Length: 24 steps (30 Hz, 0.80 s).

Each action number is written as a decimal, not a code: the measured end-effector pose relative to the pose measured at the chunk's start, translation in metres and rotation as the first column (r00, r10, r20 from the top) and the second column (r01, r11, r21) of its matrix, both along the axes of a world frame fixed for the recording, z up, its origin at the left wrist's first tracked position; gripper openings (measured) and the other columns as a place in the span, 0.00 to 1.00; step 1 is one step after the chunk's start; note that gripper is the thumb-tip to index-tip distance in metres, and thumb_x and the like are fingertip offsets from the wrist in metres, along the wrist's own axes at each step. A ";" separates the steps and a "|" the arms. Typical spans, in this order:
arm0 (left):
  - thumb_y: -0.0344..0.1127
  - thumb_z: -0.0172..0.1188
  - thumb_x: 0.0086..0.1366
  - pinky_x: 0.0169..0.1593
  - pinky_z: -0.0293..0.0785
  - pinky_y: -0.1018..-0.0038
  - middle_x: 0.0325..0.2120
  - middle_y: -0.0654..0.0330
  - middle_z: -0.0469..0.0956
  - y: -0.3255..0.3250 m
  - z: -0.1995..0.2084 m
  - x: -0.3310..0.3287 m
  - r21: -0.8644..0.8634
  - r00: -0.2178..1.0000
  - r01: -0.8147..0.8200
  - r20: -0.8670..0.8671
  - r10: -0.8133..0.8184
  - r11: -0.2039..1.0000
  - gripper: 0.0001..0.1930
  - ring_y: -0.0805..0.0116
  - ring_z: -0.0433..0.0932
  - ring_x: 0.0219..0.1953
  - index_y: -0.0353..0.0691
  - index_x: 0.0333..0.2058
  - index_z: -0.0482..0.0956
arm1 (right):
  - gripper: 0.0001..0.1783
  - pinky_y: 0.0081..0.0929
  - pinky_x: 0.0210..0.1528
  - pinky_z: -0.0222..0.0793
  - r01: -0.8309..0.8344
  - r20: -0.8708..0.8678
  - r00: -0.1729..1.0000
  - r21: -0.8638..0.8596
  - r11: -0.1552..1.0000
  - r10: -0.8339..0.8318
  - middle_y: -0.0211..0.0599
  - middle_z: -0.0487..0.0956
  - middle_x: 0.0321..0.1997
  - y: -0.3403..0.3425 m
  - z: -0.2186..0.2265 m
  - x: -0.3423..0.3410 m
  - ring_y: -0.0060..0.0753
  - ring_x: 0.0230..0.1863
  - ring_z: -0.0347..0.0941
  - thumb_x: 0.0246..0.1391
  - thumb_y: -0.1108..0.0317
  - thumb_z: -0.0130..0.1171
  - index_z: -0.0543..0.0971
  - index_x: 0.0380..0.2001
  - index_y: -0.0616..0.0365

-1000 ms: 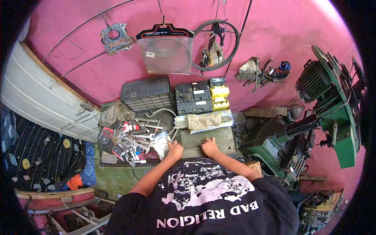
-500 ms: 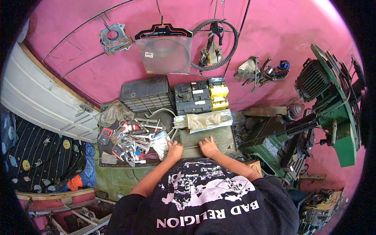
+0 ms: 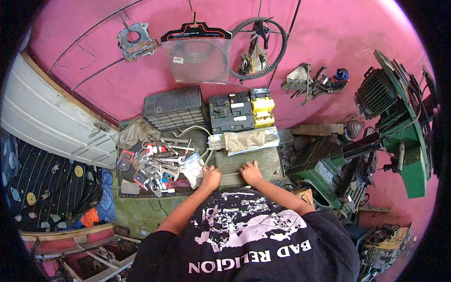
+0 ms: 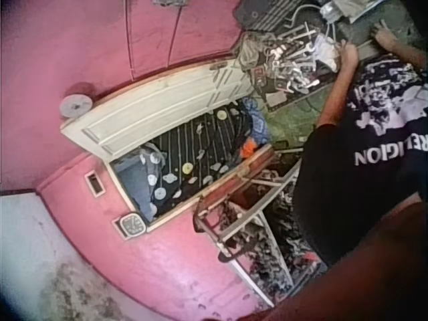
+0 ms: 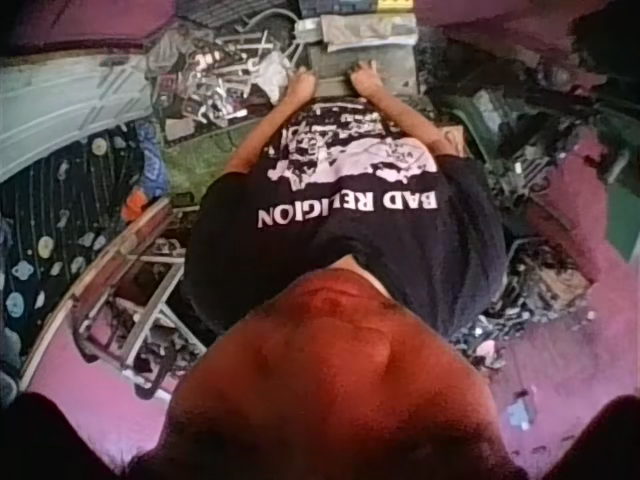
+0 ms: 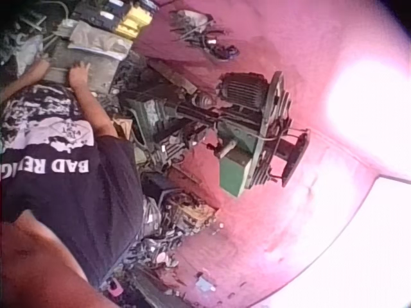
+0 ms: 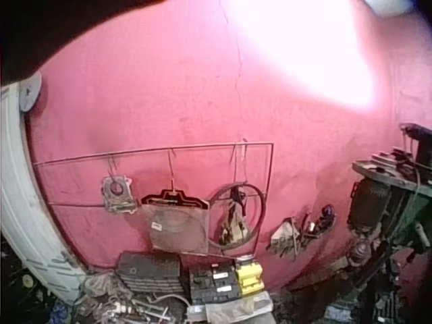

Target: The person repeatedly picks up small metal gaskets and flat metal strips from a cluttered workbench, briefly aligns them, and places them back down. The person also moves a digital caliper and other tools aside to clear space on the bench.

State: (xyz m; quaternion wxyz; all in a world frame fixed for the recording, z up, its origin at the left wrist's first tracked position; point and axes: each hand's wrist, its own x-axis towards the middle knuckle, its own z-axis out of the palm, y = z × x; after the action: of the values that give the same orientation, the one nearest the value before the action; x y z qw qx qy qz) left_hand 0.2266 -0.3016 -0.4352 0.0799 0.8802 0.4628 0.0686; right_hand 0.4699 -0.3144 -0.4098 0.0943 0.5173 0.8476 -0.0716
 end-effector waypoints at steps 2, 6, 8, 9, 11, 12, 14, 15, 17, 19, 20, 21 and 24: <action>0.33 0.59 0.53 0.49 0.58 0.50 0.27 0.62 0.79 0.000 0.003 -0.001 0.020 0.999 0.003 0.044 -0.004 1.000 0.04 0.59 0.73 0.40 0.44 0.25 0.82 | 0.13 0.58 0.61 0.53 -0.035 0.003 0.999 0.062 0.997 0.035 0.31 0.81 0.43 -0.003 0.000 0.000 0.36 0.54 0.69 0.60 0.65 0.46 0.80 0.40 0.51; 0.33 0.60 0.51 0.49 0.58 0.50 0.25 0.61 0.80 -0.001 0.013 -0.002 0.031 0.992 -0.006 0.126 0.002 0.999 0.03 0.60 0.74 0.40 0.44 0.24 0.82 | 0.14 0.61 0.63 0.51 0.023 0.017 1.000 0.050 0.999 -0.023 0.32 0.81 0.42 -0.004 0.000 -0.001 0.38 0.54 0.70 0.61 0.65 0.44 0.79 0.42 0.52; 0.33 0.60 0.50 0.49 0.58 0.50 0.25 0.60 0.80 0.000 0.017 -0.002 -0.002 0.994 -0.010 0.112 0.010 1.000 0.03 0.60 0.74 0.40 0.44 0.24 0.82 | 0.14 0.63 0.63 0.50 0.102 0.025 0.995 -0.027 0.994 -0.101 0.33 0.82 0.42 -0.002 0.002 0.002 0.39 0.54 0.71 0.61 0.64 0.44 0.78 0.43 0.52; 0.33 0.61 0.50 0.49 0.58 0.50 0.24 0.60 0.80 0.000 0.019 0.000 -0.032 0.996 -0.012 0.085 0.015 0.999 0.04 0.61 0.74 0.40 0.43 0.24 0.82 | 0.14 0.65 0.64 0.49 0.142 0.031 0.990 -0.067 0.988 -0.140 0.33 0.82 0.42 -0.002 0.003 0.005 0.40 0.54 0.71 0.61 0.64 0.44 0.78 0.43 0.52; 0.33 0.61 0.50 0.50 0.58 0.50 0.24 0.60 0.80 -0.001 0.020 0.001 -0.070 0.998 -0.027 0.062 0.032 0.997 0.04 0.61 0.74 0.40 0.43 0.25 0.83 | 0.14 0.67 0.64 0.48 0.131 0.031 0.991 -0.077 0.988 -0.129 0.34 0.82 0.42 -0.002 0.007 0.012 0.40 0.54 0.72 0.62 0.64 0.43 0.79 0.43 0.51; 0.33 0.61 0.49 0.50 0.58 0.50 0.24 0.60 0.80 -0.001 0.018 0.001 -0.078 0.997 -0.039 0.065 0.045 0.996 0.04 0.60 0.74 0.40 0.43 0.24 0.83 | 0.14 0.67 0.64 0.47 0.127 0.032 0.992 -0.082 0.989 -0.125 0.34 0.83 0.42 -0.002 0.008 0.017 0.41 0.54 0.72 0.62 0.64 0.43 0.79 0.42 0.51; 0.33 0.61 0.50 0.51 0.58 0.51 0.24 0.60 0.80 0.000 0.019 0.000 -0.105 0.996 -0.054 0.060 0.061 0.993 0.04 0.60 0.74 0.41 0.44 0.25 0.83 | 0.13 0.67 0.63 0.47 0.204 0.107 0.976 -0.120 0.972 -0.192 0.36 0.83 0.42 0.003 0.014 0.033 0.41 0.54 0.73 0.60 0.57 0.52 0.83 0.37 0.48; 0.34 0.61 0.51 0.51 0.58 0.51 0.24 0.60 0.80 0.001 0.024 -0.002 -0.123 0.996 -0.061 0.050 0.067 0.991 0.04 0.61 0.74 0.41 0.45 0.25 0.84 | 0.13 0.67 0.63 0.47 0.258 0.126 0.962 -0.130 0.957 -0.242 0.36 0.83 0.41 0.006 0.033 0.038 0.41 0.54 0.73 0.59 0.55 0.55 0.85 0.36 0.47; 0.36 0.62 0.52 0.51 0.59 0.51 0.24 0.60 0.80 0.001 0.037 -0.005 -0.165 0.996 -0.029 0.082 0.043 0.986 0.05 0.61 0.74 0.42 0.46 0.26 0.85 | 0.13 0.66 0.62 0.47 0.346 0.097 0.938 -0.164 0.924 -0.333 0.37 0.84 0.39 0.006 0.072 0.052 0.41 0.52 0.75 0.53 0.51 0.62 0.87 0.35 0.43; 0.38 0.62 0.54 0.51 0.59 0.52 0.24 0.61 0.80 0.004 0.054 -0.003 -0.194 0.985 0.051 0.170 -0.017 0.980 0.06 0.61 0.74 0.42 0.47 0.28 0.86 | 0.12 0.64 0.61 0.47 0.402 0.033 0.913 -0.244 0.883 -0.406 0.36 0.84 0.36 0.005 0.129 0.061 0.41 0.49 0.77 0.48 0.50 0.67 0.87 0.35 0.37; 0.39 0.62 0.55 0.50 0.59 0.53 0.25 0.61 0.80 0.006 0.062 0.001 -0.192 0.988 0.051 0.155 -0.021 0.980 0.06 0.61 0.74 0.42 0.48 0.29 0.86 | 0.11 0.61 0.59 0.48 0.396 -0.009 0.912 -0.234 0.888 -0.409 0.32 0.84 0.34 0.001 0.157 0.067 0.38 0.48 0.77 0.48 0.53 0.67 0.88 0.34 0.39; 0.40 0.62 0.56 0.50 0.59 0.54 0.26 0.61 0.80 0.007 0.069 0.005 -0.190 0.990 0.052 0.140 -0.026 0.980 0.07 0.62 0.74 0.42 0.48 0.31 0.86 | 0.10 0.62 0.59 0.49 0.369 -0.110 0.909 -0.241 0.898 -0.403 0.32 0.84 0.35 -0.002 0.182 0.075 0.37 0.47 0.77 0.48 0.53 0.67 0.88 0.33 0.39; 0.40 0.63 0.58 0.49 0.59 0.58 0.29 0.61 0.81 0.016 0.075 0.019 -0.214 0.956 0.036 0.292 0.029 0.976 0.08 0.62 0.74 0.43 0.48 0.34 0.86 | 0.08 0.56 0.61 0.49 0.276 -0.464 0.818 -0.203 0.940 -0.340 0.30 0.85 0.34 -0.003 0.231 0.094 0.36 0.45 0.76 0.48 0.56 0.69 0.87 0.32 0.40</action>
State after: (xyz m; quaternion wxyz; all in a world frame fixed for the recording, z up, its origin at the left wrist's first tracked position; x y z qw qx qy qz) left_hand 0.2459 -0.2854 -0.3599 0.2434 0.8471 0.4488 0.1473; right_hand 0.5637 -0.3174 -0.1791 -0.1052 0.6049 0.7421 -0.2687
